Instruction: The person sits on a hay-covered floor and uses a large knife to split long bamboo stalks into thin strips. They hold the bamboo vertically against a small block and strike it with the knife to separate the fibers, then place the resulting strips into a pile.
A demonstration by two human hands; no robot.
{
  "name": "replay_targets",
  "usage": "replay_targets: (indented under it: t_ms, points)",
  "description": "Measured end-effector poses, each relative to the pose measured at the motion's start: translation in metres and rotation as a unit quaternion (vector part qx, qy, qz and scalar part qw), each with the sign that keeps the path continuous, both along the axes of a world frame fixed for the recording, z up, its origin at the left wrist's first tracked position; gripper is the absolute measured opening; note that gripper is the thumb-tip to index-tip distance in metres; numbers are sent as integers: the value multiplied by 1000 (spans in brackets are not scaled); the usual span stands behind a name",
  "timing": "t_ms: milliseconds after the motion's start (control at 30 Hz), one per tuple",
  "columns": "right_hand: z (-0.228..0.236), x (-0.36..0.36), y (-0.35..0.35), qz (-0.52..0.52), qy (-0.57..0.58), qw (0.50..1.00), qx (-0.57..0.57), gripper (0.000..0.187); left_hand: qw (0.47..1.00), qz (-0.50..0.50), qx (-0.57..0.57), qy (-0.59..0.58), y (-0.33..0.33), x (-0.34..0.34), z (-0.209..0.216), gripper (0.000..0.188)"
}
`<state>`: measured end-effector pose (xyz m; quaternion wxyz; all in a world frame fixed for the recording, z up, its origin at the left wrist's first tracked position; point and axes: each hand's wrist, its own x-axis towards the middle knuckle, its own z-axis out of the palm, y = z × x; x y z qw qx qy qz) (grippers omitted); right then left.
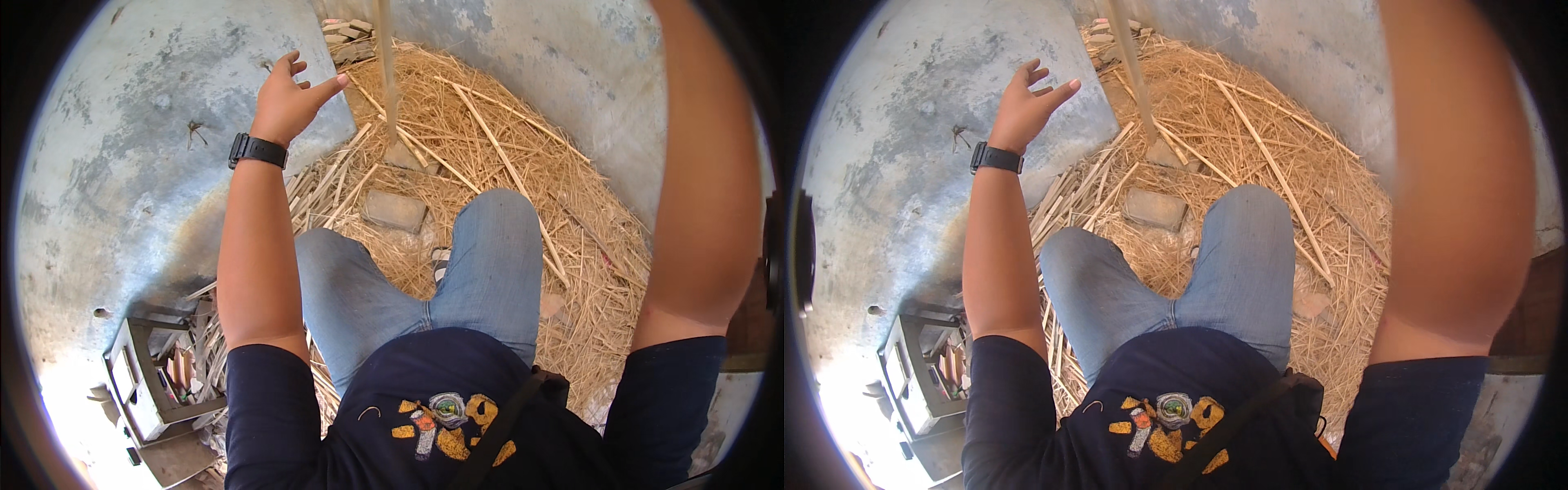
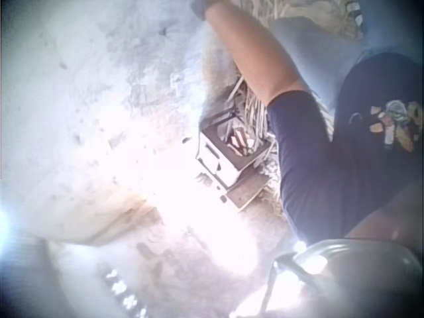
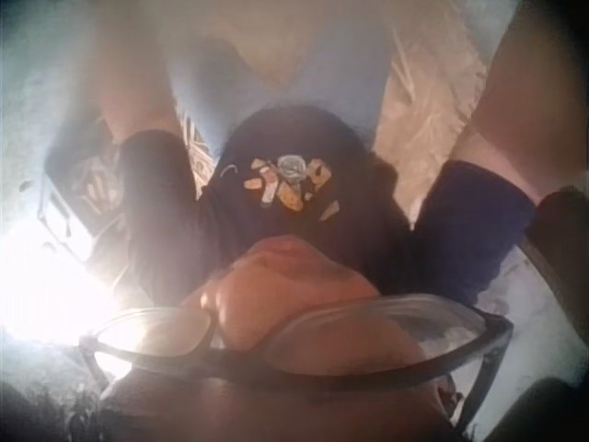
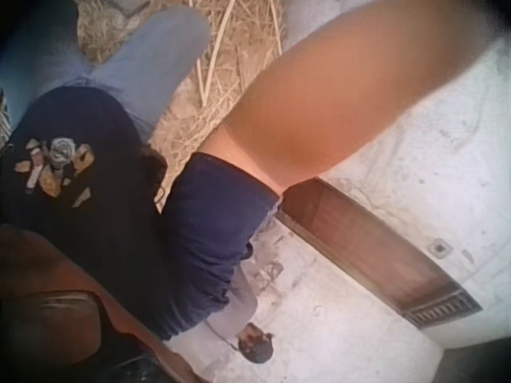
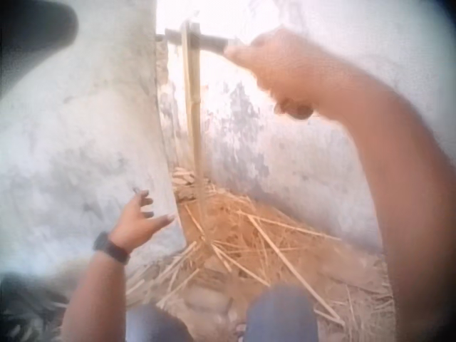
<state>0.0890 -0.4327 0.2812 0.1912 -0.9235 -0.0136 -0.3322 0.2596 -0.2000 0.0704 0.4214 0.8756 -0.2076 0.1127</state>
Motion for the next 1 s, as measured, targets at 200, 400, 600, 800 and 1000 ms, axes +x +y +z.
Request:
replay_targets:
  t_ms: [200, 400, 600, 800, 1000]
  points:
    - [-31, 16, 19, 43, 46, 995, 79, 35, 999, 24, 6, 30, 12, 0, -18, 104]
    - [-50, 46, -1, 57, -109, 992, -17, 34, 999, 25, -41, -18, -22, 14, -11, 95]
    - [-51, 37, 8, 48, -44, 998, -11, 45, 993, 61, 25, -94, -65, 24, 15, 64]
    - [-40, 18, 0, 55, -30, 998, 13, 49, 988, 97, 55, -105, -86, 21, 37, 35]
    - [9, -44, 28, -79, -55, 995, 12, 40, 984, 8, 17, -179, -81, 3, 60, 70]
